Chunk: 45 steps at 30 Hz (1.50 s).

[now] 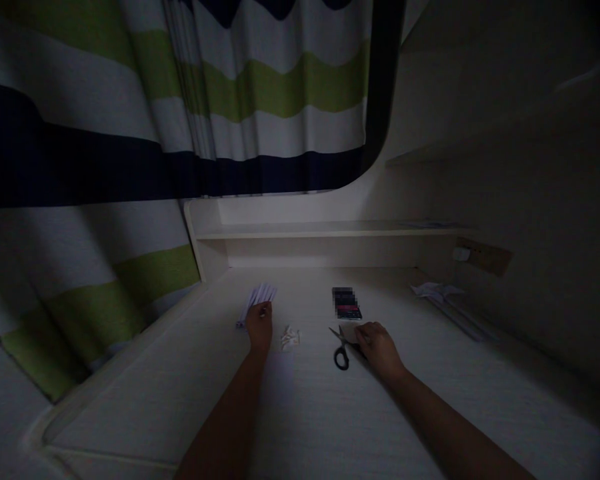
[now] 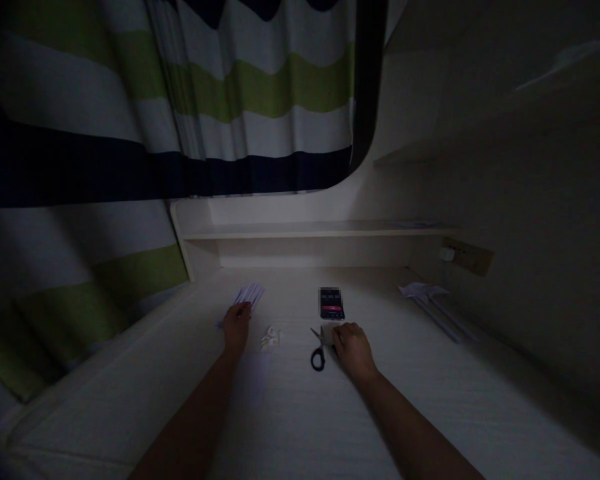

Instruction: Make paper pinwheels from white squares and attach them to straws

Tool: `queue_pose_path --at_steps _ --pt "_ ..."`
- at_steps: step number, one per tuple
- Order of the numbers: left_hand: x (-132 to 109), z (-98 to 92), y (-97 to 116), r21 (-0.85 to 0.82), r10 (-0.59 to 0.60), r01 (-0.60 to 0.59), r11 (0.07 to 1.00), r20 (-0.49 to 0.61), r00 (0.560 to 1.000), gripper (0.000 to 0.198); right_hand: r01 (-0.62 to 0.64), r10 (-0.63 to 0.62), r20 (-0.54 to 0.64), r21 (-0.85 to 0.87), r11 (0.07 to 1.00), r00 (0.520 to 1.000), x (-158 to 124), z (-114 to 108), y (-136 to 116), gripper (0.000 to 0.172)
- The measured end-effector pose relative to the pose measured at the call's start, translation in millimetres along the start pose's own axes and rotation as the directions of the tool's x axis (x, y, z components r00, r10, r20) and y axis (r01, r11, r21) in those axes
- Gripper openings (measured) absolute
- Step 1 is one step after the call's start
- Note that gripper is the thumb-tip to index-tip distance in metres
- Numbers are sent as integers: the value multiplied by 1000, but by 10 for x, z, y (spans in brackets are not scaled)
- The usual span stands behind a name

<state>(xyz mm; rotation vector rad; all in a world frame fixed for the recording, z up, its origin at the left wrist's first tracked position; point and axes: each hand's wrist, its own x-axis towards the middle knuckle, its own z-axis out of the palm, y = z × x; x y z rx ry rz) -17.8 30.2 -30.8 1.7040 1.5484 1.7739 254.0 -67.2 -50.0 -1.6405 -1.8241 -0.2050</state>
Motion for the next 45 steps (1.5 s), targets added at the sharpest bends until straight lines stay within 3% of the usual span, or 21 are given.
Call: queue_pose_path --at_steps 5,8,13,16,19,24,27,33,42,45 --pt "7 30 169 -3 -50 50 999 99 994 39 96 -102 58 112 989 993 -74 -58 -116 31" --pt "33 46 295 50 -31 19 999 260 965 36 140 -156 73 189 972 985 -91 -77 -155 30" --pt "74 -97 371 209 -17 -131 969 589 808 14 170 -192 90 207 963 977 -110 -84 -156 27" --pt "24 -306 299 328 -102 -187 926 695 712 24 219 -243 91 214 952 966 -130 -64 -193 26" --pt "-88 -544 186 413 -176 -220 884 729 661 37 289 -325 117 252 924 938 -166 -35 -297 25" --pt "-320 -843 15 473 -214 -254 844 731 648 58 362 -429 166 324 874 888 -228 -1 -474 24" --pt "-435 -913 -33 460 -184 -277 843 732 656 55 362 -432 175 325 873 885 -244 -1 -490 24" --pt "-534 -844 -8 365 -114 -259 894 745 657 49 346 -422 191 334 877 886 -247 -38 -495 28" --pt "-559 -713 -93 198 -4 -224 954 759 651 53 380 -509 358 372 847 783 -258 25 -721 57" --pt "-582 -679 -104 140 32 -212 967 762 647 55 372 -486 392 333 867 781 -258 100 -735 66"
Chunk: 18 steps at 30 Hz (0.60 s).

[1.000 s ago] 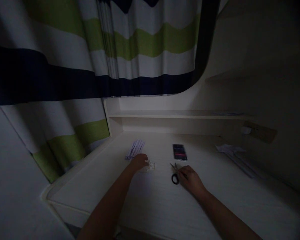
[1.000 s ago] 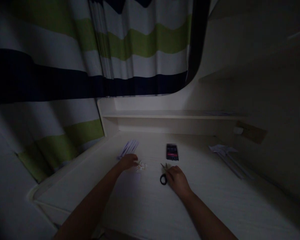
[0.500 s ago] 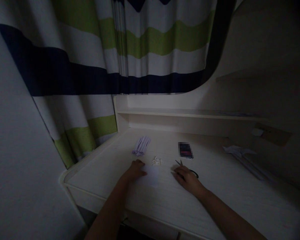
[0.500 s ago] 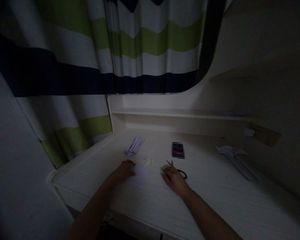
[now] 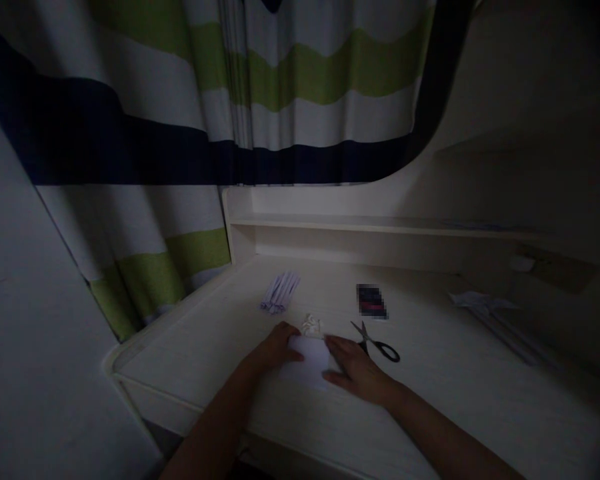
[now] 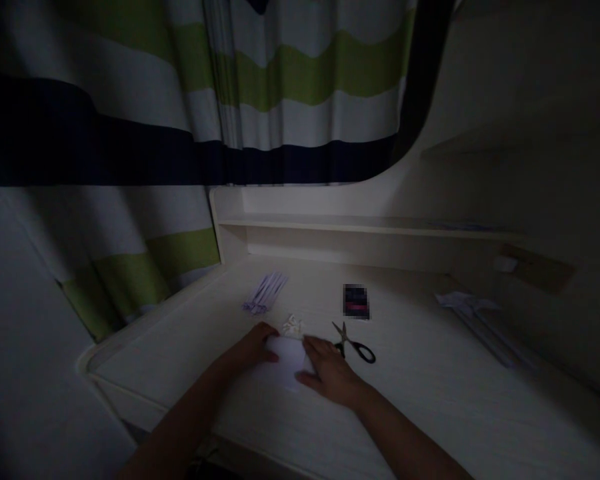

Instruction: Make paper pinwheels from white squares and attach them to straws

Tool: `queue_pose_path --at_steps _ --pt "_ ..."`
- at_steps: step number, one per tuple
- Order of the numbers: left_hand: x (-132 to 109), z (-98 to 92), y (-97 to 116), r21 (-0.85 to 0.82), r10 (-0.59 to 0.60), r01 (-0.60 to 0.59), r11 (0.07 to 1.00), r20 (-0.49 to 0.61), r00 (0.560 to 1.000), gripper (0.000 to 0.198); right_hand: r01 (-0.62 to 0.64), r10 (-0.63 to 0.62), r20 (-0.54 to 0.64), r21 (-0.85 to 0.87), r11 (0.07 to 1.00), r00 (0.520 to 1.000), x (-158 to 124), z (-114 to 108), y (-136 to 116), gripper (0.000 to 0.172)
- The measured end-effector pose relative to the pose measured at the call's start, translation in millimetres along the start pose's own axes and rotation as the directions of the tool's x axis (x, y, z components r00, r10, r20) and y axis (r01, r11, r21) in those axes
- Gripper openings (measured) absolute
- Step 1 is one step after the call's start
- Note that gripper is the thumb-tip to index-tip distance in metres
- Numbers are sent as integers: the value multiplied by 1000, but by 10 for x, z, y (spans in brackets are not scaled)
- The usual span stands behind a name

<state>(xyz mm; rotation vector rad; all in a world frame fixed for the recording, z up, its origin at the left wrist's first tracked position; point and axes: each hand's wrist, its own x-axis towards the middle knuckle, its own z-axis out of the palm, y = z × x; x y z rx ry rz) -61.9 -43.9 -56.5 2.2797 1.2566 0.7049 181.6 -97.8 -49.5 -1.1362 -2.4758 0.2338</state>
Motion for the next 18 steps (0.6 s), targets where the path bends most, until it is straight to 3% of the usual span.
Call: queue_pose_path --at_steps 9,18 --pt "1 25 57 -39 24 -24 999 -2 1000 64 -29 29 -14 5 1000 999 7 4 -9 69" --pt "3 53 22 -48 67 -67 997 10 998 60 -73 76 -69 42 996 995 42 85 51 68"
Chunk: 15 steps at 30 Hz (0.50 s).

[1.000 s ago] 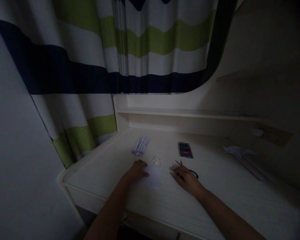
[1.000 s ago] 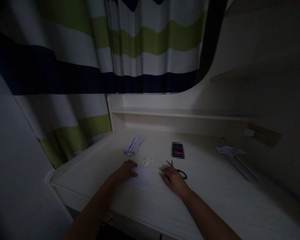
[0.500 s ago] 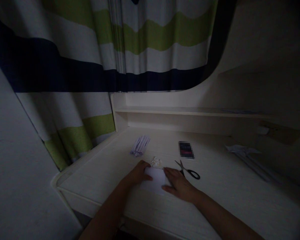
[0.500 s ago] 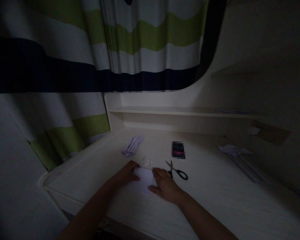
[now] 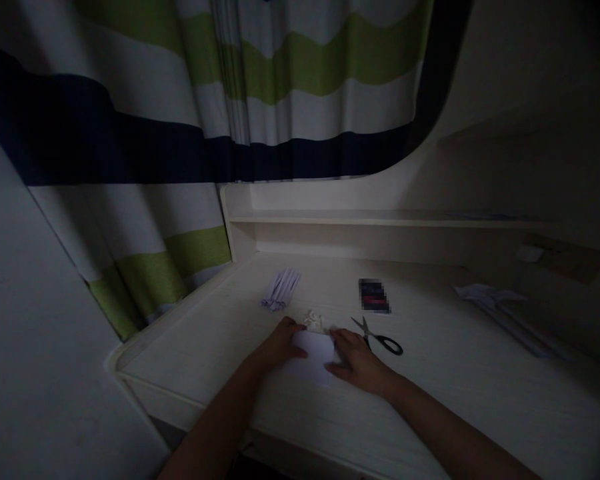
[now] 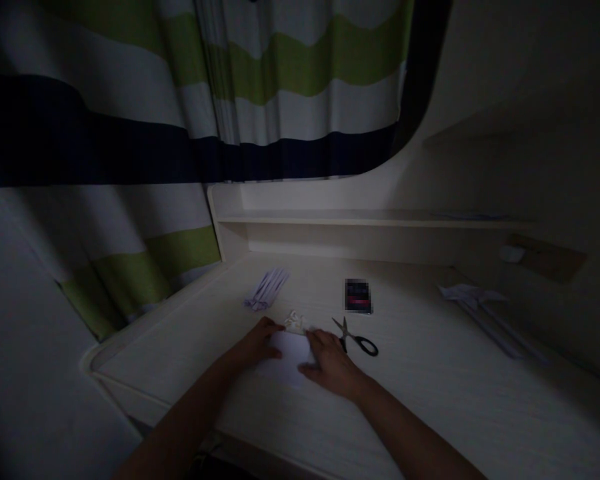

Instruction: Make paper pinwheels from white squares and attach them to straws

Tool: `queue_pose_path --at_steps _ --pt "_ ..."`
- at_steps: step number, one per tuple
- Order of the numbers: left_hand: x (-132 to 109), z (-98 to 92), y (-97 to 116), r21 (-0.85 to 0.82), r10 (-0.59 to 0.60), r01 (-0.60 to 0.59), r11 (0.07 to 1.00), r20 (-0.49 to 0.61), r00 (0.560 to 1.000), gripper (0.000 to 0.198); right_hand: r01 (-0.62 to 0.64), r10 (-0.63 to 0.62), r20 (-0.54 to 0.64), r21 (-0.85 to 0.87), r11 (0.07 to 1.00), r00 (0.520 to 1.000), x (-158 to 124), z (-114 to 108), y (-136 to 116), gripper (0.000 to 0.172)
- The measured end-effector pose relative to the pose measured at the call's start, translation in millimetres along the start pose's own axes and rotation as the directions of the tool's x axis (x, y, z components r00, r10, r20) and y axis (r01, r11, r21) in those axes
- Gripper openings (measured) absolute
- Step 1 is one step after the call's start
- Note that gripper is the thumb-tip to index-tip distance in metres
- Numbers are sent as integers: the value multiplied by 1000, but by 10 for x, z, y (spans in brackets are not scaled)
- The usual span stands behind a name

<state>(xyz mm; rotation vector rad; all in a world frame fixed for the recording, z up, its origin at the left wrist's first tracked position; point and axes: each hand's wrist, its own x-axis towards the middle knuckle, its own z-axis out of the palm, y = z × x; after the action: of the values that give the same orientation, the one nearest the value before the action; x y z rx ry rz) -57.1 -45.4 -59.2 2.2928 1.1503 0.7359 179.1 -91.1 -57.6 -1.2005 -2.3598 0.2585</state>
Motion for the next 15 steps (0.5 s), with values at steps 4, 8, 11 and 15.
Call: queue_pose_path --at_steps 4,8,11,15 --pt "-5 -3 26 5 -13 13 1000 13 1000 57 26 -26 4 44 999 1000 13 -47 -39 57" --pt "-11 -19 68 0 -12 12 1000 5 1000 56 37 -36 -6 68 997 999 18 -68 -73 52" --pt "-15 -33 92 -6 -7 7 1000 5 1000 56 23 -22 -18 74 997 1000 12 -53 -74 57" --pt "-24 -50 125 -20 -27 27 999 22 999 52 28 -26 -25 88 996 999 0 -48 -70 56"
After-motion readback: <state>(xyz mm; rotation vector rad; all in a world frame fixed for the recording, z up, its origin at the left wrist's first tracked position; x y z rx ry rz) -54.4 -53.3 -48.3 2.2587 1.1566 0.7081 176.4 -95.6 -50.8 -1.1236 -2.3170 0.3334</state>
